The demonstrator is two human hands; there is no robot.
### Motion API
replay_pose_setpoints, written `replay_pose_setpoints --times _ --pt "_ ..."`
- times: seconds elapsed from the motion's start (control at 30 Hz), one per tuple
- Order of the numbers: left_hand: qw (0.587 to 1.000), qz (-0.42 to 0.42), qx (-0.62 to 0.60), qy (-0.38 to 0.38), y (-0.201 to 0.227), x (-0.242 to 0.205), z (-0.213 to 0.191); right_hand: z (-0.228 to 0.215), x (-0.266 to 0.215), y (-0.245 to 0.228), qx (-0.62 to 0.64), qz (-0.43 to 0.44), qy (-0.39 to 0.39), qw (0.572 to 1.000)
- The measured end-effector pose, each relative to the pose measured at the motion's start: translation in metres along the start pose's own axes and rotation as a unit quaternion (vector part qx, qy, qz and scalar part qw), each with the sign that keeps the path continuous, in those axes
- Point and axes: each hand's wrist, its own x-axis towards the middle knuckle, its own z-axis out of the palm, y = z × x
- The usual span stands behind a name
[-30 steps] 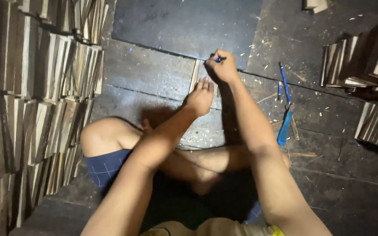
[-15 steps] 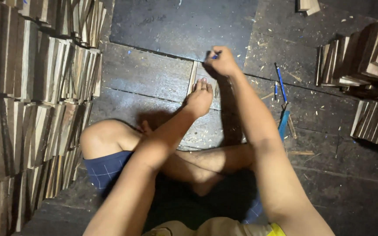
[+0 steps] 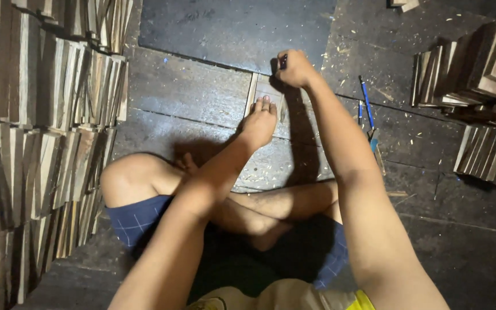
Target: The person sits on the floor and uses a pencil to draw lines on small rectangular wooden pieces. They handle the wood one at a time, marking each piece before setting it aside. The person also sharpens the pencil with a small knife during the process.
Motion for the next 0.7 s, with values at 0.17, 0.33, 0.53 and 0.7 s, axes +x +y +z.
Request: replay_pose_setpoints --times 0.17,0.33,0.53,0.7 --pt "0.997 -0.028 -0.037 -0.064 0.010 -0.021 -0.035 -0.002 -0.008 -0.017 -0.034 0.007 -0.029 0.999" --pt "0.997 -0.027 -0.048 -0.061 0.008 -0.019 -0.031 0.000 -0.010 -0.023 -0.071 0.009 -0.039 0.997" --pt "0.995 -0.037 -0.051 -0.078 0.012 -0.023 -0.036 0.008 -0.008 -0.004 -0.094 -0.005 -0.024 0.995" --pt "0.998 0.009 -0.047 0.044 0.003 -0.024 -0.018 0.026 0.023 0.030 -0.111 -0.093 0.058 0.988"
